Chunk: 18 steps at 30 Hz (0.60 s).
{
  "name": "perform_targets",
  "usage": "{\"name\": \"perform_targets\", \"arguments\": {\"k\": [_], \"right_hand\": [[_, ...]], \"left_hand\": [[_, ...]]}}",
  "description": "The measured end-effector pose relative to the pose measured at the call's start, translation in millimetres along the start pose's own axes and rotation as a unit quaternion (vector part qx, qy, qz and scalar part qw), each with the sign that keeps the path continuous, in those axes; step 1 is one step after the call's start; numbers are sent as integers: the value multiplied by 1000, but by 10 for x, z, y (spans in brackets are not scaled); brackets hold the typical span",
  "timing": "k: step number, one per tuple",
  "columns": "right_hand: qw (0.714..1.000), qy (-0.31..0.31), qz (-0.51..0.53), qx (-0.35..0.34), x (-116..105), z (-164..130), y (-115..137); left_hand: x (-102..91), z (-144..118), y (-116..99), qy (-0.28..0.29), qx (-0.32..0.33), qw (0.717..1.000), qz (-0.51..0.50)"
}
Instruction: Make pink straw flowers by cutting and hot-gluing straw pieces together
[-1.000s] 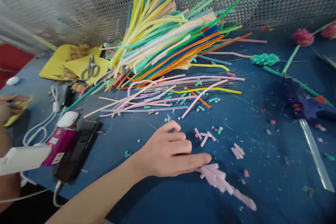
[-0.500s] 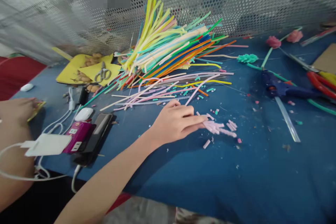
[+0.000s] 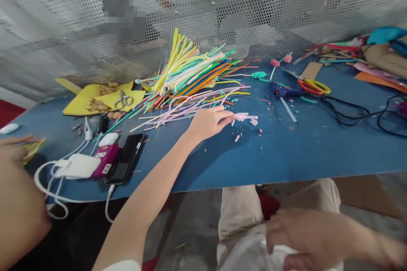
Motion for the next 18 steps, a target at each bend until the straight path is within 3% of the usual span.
{"name": "perform_targets", "arguments": {"k": [2, 6, 9, 12, 15, 18], "right_hand": [[991, -36, 124, -24, -426, -137, 131], [971, -234, -31, 23, -1776, -367, -130], [929, -345, -106, 87, -2383, -470, -651], [892, -390, -182, 142, -2581, -494, -1217], [876, -373, -232, 198, -2541, -492, -1688], [869, -366, -238, 231, -2461, -554, -1925]], "left_hand": [[-39, 27, -2, -5, -11, 1000, 2], [-97, 101, 13, -13, -22, 1000, 6], [-136, 169, 1, -11, -8, 1000, 5], [-137, 214, -22, 6, 11, 1000, 10], [-147, 210, -19, -6, 14, 1000, 10], [-179, 175, 10, -44, 2, 999, 10]]}}
Point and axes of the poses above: each hand's wrist, its own z-axis towards the middle knuckle, its own x-axis out of the palm, y = z × x, the point moved 10 cm from there along z, towards the middle knuckle, and after that the axes turned 9 degrees about -x, right-handed, at the moved point
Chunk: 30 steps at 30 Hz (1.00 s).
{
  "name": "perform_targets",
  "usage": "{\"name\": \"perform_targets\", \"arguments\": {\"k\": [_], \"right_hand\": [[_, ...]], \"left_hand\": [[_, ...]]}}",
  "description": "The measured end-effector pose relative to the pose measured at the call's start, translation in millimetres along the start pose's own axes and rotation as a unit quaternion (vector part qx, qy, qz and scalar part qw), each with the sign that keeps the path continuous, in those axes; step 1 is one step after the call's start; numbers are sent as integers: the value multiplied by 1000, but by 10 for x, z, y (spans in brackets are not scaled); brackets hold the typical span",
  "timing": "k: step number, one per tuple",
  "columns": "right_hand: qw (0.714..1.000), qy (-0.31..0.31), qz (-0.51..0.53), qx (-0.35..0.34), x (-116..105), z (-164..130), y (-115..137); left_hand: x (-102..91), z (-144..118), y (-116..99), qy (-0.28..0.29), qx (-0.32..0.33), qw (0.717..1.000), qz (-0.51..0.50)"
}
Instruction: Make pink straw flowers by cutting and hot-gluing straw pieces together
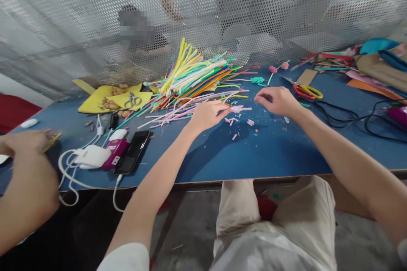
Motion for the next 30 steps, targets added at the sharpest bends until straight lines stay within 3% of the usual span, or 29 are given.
{"name": "perform_targets", "arguments": {"k": [6, 12, 21, 30], "right_hand": [[994, 19, 110, 13, 109, -126, 36], [986, 72, 146, -44, 247, -130, 278], [988, 65, 139, -1, 221, -145, 2], [991, 56, 118, -26, 171, -148, 80]], "left_hand": [[-34, -43, -81, -40, 20, 999, 9], [-31, -57, -132, -67, 29, 997, 13], [59, -64, -83, -51, 16, 999, 1], [10, -86, 82, -22, -36, 999, -15]]}}
Point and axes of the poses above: each hand's wrist, its own z-axis towards the middle knuckle, its own x-axis out of the palm, y = z × x, the point moved 10 cm from there along z, towards the middle knuckle, and after that the axes turned 9 degrees about -x, right-handed, at the moved point
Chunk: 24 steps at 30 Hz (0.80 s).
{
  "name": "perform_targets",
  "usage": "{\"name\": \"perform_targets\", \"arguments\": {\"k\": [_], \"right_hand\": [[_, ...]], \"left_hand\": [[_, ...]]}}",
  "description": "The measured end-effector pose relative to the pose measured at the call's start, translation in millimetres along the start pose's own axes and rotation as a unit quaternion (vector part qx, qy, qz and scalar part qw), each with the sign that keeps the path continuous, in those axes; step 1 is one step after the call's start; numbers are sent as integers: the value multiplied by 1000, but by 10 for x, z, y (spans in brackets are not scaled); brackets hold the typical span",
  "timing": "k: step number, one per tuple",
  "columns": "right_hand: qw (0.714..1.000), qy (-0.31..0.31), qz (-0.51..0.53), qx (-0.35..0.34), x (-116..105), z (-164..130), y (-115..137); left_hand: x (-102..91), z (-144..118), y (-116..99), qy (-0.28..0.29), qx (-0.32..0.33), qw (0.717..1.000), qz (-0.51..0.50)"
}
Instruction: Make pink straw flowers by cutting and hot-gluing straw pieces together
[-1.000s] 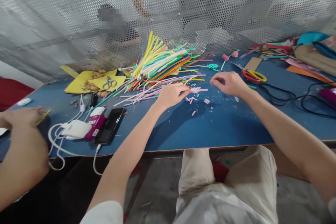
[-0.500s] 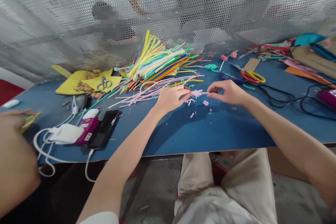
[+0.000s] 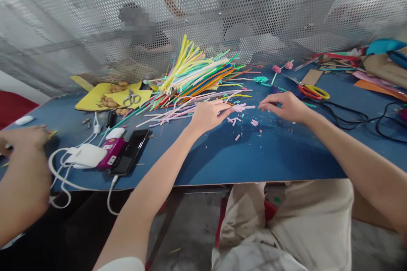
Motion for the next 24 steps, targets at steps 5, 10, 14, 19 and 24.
{"name": "perform_targets", "arguments": {"k": [5, 10, 14, 19, 24], "right_hand": [[1000, -5, 3, 10, 33, -10, -82], [998, -54, 38, -8, -32, -16, -96], [998, -46, 51, -6, -8, -25, -101], [996, -83, 19, -13, -114, -15, -39], [998, -49, -33, -34, -93, 17, -26]], "left_hand": [[-40, 0, 101, -3, -5, 1000, 13], [32, -3, 179, 13, 7, 1000, 15], [68, 0, 207, 13, 8, 1000, 14], [35, -18, 155, -2, 1, 1000, 11], [97, -33, 88, 17, -14, 1000, -2]]}}
Point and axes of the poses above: each hand's wrist, its own z-axis towards the middle knuckle, its own x-axis out of the palm, y = z × x, the point moved 10 cm from there along z, towards the middle knuckle, and after that the axes turned 9 degrees about -x, right-handed, at the moved point
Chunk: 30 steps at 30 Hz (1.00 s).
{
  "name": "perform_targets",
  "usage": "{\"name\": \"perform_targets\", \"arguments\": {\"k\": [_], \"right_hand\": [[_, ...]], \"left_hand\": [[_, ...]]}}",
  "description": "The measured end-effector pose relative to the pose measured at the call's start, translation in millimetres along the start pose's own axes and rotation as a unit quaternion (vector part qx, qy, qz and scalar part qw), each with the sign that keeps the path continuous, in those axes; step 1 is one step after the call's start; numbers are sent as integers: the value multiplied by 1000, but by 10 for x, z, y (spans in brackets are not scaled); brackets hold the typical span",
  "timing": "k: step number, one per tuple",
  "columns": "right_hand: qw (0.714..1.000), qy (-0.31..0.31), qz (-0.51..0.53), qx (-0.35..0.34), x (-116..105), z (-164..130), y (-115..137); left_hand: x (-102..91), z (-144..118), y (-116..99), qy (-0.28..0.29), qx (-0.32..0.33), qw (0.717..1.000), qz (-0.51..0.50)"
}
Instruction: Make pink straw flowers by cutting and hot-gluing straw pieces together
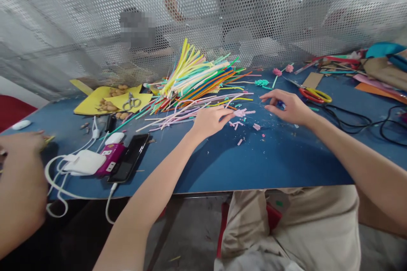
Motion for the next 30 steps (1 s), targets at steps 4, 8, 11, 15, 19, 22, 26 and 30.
{"name": "perform_targets", "arguments": {"k": [4, 8, 11, 15, 19, 22, 26, 30], "right_hand": [[1000, 24, -10, -18, 31, 11, 17], [999, 43, -4, -28, 58, 16, 77], [998, 50, -5, -35, 98, 15, 144], [994, 77, -40, -59, 252, 19, 292], [993, 74, -76, -58, 355, 43, 386], [995, 42, -73, -49, 341, 57, 398], [997, 6, -64, -48, 292, 52, 407], [997, -12, -64, -32, 261, 53, 429]], "left_hand": [[80, 9, -23, 20, 4, 1000, 0], [137, 18, 2, 39, 2, 999, 9], [140, 13, 0, 44, 3, 999, 1], [147, -5, -14, 53, 8, 998, -10], [148, -12, -25, 61, 14, 998, -18], [140, -9, -41, 59, 18, 998, -24], [148, -14, -66, 57, 22, 998, -21], [146, -29, -102, 51, 32, 998, -13]]}}
Point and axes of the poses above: each hand's wrist, its own z-axis towards the middle knuckle, its own x-axis out of the palm, y = z × x, the point moved 10 cm from there along z, towards the middle knuckle, and after that the axes turned 9 degrees about -x, right-handed, at the moved point
